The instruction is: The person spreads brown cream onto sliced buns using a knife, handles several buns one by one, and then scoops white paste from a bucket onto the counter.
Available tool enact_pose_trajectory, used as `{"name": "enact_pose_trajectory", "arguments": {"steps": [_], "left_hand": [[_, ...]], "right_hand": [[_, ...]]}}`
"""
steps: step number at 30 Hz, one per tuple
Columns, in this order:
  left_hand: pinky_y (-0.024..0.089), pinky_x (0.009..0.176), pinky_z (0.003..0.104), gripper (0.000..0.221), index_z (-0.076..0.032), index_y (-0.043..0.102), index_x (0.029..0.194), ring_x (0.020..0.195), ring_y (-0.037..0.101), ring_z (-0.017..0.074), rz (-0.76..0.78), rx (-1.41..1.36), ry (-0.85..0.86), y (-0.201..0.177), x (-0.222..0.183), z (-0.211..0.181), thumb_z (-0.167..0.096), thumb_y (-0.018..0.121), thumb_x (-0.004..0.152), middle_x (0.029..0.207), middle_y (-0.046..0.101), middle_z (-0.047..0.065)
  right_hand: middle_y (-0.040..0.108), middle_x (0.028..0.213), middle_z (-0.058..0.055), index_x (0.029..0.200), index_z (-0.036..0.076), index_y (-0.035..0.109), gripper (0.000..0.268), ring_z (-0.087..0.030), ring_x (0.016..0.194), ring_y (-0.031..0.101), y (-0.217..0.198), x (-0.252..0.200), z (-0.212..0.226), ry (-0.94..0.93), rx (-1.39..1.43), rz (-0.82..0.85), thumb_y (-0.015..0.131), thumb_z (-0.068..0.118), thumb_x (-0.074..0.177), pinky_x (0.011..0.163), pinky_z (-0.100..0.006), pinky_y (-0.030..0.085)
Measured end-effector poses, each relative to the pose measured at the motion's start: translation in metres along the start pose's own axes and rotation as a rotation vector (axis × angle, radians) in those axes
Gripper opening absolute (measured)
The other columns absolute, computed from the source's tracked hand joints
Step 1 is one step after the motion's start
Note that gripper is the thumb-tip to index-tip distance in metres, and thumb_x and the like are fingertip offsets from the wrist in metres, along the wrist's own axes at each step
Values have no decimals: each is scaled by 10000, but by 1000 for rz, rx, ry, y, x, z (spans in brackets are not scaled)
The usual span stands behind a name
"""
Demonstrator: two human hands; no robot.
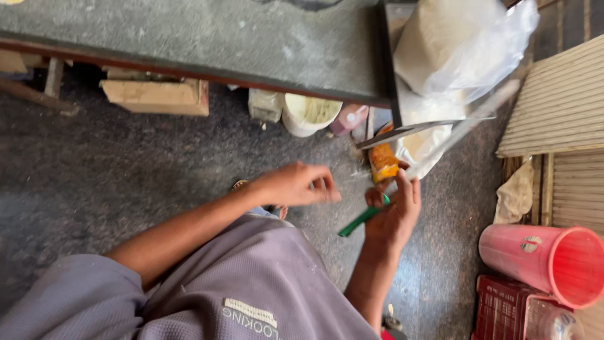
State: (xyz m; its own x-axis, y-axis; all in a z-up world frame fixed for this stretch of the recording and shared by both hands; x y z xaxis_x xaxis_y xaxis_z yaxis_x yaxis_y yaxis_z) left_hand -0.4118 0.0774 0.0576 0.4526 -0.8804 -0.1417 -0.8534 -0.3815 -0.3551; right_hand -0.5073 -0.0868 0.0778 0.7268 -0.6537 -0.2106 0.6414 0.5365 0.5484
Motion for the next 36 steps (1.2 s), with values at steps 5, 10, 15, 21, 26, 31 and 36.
{"name": "enact_pose_trajectory", "arguments": {"steps": [5, 10, 15, 21, 26, 31, 36], "left_hand": [[527, 516, 308, 414, -46, 641, 1083, 639, 669, 146, -142, -427, -386, -12, -24, 116, -409, 722, 901, 830, 738, 64], [547, 575, 304, 477, -64, 590, 1172, 716, 678, 147, -262, -681, -696, 15, -24, 259, -395, 749, 868, 887, 734, 68], [563, 656, 297, 529, -101, 544, 1223, 812, 668, 118, -479, -730, -842, 59, 13, 391, -434, 741, 862, 940, 717, 24], [502, 704, 424, 675, 125, 475, 1100, 786, 524, 255, -613, -846, -726, 140, 145, 543, -452, 796, 962, 909, 525, 125], [589, 894, 459, 761, -61, 602, 1313, 1009, 648, 252, -626, -1054, -824, 180, 260, 639, -520, 814, 744, 1083, 626, 106], [528, 993, 521, 1087, 13, 355, 1457, 1276, 497, 371, -783, -1126, -871, 194, 325, 715, -572, 851, 686, 1433, 471, 212], [487, 1098, 558, 1338, 29, 44, 1573, 1330, 507, 416, -1025, -1208, -841, 175, 366, 739, -643, 819, 714, 1503, 373, 289]], "right_hand": [[544, 734, -14, 1278, 34, 577, 294, -72, 518, 451, -35, -49, -11, -51, -494, -181, 620, 4, 989, 462, -240, 385], [613, 723, -89, 1468, 59, 482, 530, -76, 478, 456, -70, -76, -76, 209, -641, -228, 543, -8, 946, 423, -232, 352], [711, 906, -114, 1479, 17, 440, 578, -111, 486, 510, -117, -69, -176, 495, -736, -142, 415, 97, 907, 435, -274, 436], [574, 670, -160, 1188, -186, 528, 527, -167, 418, 467, -262, -42, -367, 865, -512, -291, 406, 320, 1105, 397, -302, 376], [628, 606, -118, 1335, 132, 543, 405, -174, 347, 432, -342, -39, -472, 865, -455, -523, 423, 281, 978, 333, -323, 351], [598, 564, -172, 1368, 204, 478, 395, -216, 307, 379, -402, -108, -536, 1077, -505, -583, 454, 295, 984, 304, -350, 274], [634, 603, -193, 1365, 189, 482, 411, -224, 302, 401, -439, -110, -589, 1064, -334, -564, 460, 247, 959, 295, -362, 301]]}}
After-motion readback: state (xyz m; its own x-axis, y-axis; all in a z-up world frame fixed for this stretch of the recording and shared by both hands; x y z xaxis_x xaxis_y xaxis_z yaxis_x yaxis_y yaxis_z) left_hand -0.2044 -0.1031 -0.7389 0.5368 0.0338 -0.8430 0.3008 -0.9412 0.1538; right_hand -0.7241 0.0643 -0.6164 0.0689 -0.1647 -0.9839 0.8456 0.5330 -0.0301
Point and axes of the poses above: each hand's wrist, its own x-axis towards the middle knuckle, its own y-axis out of the palm, z = x × y, the point moved 9 cm from there along x, towards the middle knuckle
